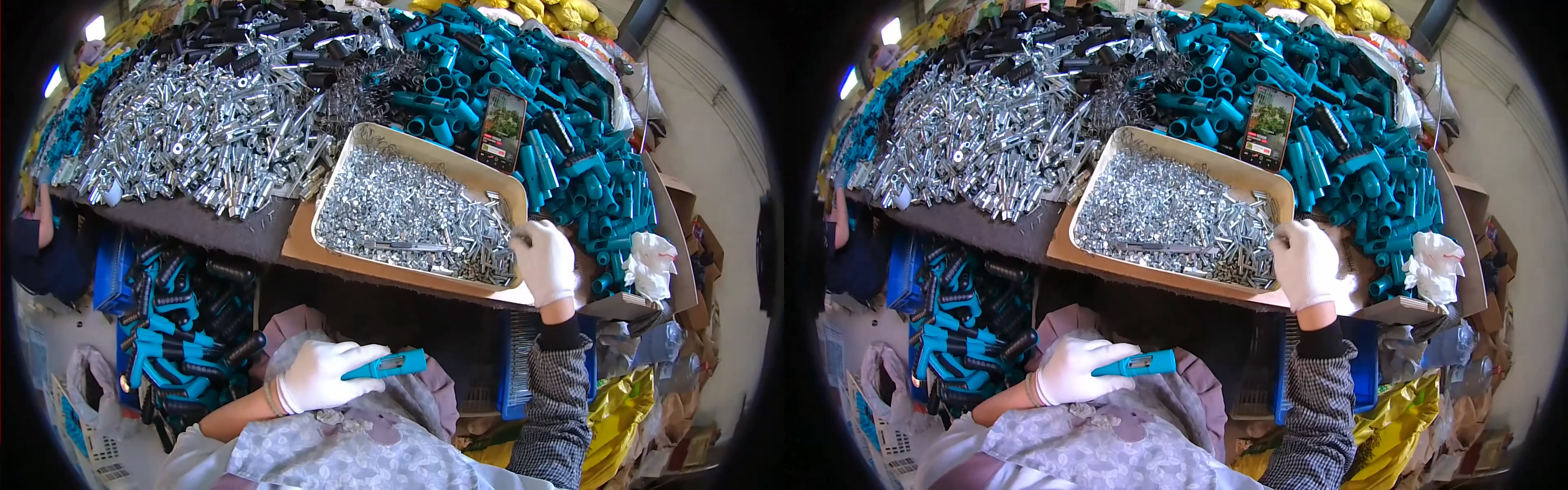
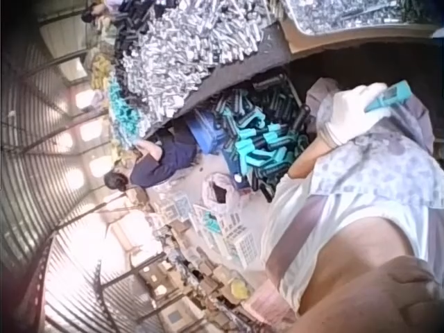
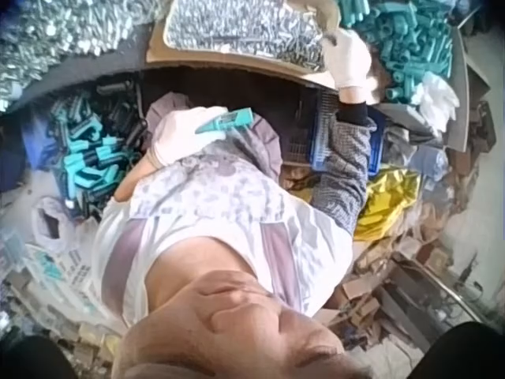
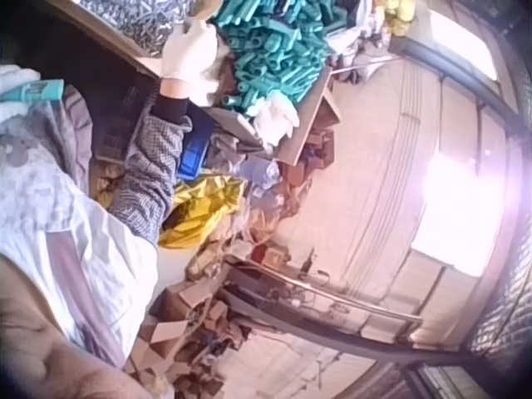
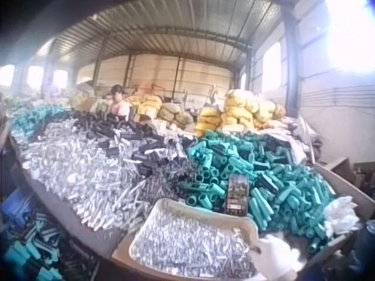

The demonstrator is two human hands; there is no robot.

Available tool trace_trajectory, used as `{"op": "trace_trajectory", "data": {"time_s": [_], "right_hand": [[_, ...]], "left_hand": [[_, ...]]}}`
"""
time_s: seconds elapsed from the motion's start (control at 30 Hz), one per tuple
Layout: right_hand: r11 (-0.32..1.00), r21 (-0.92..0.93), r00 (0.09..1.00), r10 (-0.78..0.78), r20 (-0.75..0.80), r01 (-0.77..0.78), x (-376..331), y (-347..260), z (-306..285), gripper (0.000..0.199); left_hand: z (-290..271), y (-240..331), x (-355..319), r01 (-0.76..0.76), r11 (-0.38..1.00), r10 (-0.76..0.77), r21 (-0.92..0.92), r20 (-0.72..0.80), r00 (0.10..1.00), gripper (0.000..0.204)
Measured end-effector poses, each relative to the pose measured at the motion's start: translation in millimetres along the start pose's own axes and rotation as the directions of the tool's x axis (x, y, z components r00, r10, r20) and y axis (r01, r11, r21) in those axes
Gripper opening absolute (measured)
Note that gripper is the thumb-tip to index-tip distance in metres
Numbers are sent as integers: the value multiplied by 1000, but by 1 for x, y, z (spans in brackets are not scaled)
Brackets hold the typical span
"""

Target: Assembling hand tool components by inserting springs and metal rods into plastic handles.

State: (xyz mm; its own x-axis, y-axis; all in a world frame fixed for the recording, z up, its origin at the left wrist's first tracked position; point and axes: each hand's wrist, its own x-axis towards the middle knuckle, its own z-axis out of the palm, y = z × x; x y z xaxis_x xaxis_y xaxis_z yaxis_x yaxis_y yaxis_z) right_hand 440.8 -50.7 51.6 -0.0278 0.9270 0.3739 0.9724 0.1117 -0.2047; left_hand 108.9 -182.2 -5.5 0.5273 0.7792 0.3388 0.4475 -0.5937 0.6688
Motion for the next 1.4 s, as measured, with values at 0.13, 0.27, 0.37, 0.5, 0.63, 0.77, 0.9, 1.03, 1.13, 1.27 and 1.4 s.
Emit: {"op": "trace_trajectory", "data": {"time_s": [0.13, 0.27, 0.37, 0.5, 0.63, 0.77, 0.9, 1.03, 1.13, 1.27, 1.4], "right_hand": [[993, -114, 997, -35, 64, 42, 7, 4, 14, 17], [990, -92, 995, -103, 20, 104, 9, 7, 19, 11], [994, 15, 988, -109, -106, 111, 1, 3, 9, 6], [714, 697, 991, -32, 130, -68, -47, -65, -16, 3], [559, 815, 896, -426, 124, 153, -96, -116, 9, 10], [620, 723, 890, -455, 13, 306, -110, -121, 25, 15], [696, 359, 749, -662, -17, 623, -114, -133, 11, 16], [807, 496, 807, -507, 303, 320, -110, -134, 7, 18], [723, 658, 608, -430, 667, -211, -93, -112, 20, 26], [754, 611, 550, -412, 726, -242, -93, -111, 25, 30], [766, 619, 680, -360, 639, -177, -87, -123, 8, 33]], "left_hand": [[1, 2, 2, 6, 1000, -6, -4, -6, 1000, 46], [-3, 0, 3, -38, 999, 38, 19, 0, 999, 45], [-3, -1, 1, 23, 1000, -24, -12, -22, 999, 46], [-4, -9, -1, 27, 1000, -27, -1, -33, 999, 45], [-2, -10, 2, 9, 997, -8, 73, -16, 1000, 46], [2, -16, 1, -14, 994, 17, 106, -32, 999, 42], [0, -12, 3, -13, 991, 12, 136, 9, 1000, 41], [1, -10, 3, -52, 979, 40, 195, 67, 997, 36], [-3, -7, 4, -88, 970, 62, 226, 116, 991, 34], [-5, -4, 3, -75, 974, 32, 215, 196, 980, 38], [-16, -9, 10, -85, 970, 35, 227, 216, 976, 37]]}}
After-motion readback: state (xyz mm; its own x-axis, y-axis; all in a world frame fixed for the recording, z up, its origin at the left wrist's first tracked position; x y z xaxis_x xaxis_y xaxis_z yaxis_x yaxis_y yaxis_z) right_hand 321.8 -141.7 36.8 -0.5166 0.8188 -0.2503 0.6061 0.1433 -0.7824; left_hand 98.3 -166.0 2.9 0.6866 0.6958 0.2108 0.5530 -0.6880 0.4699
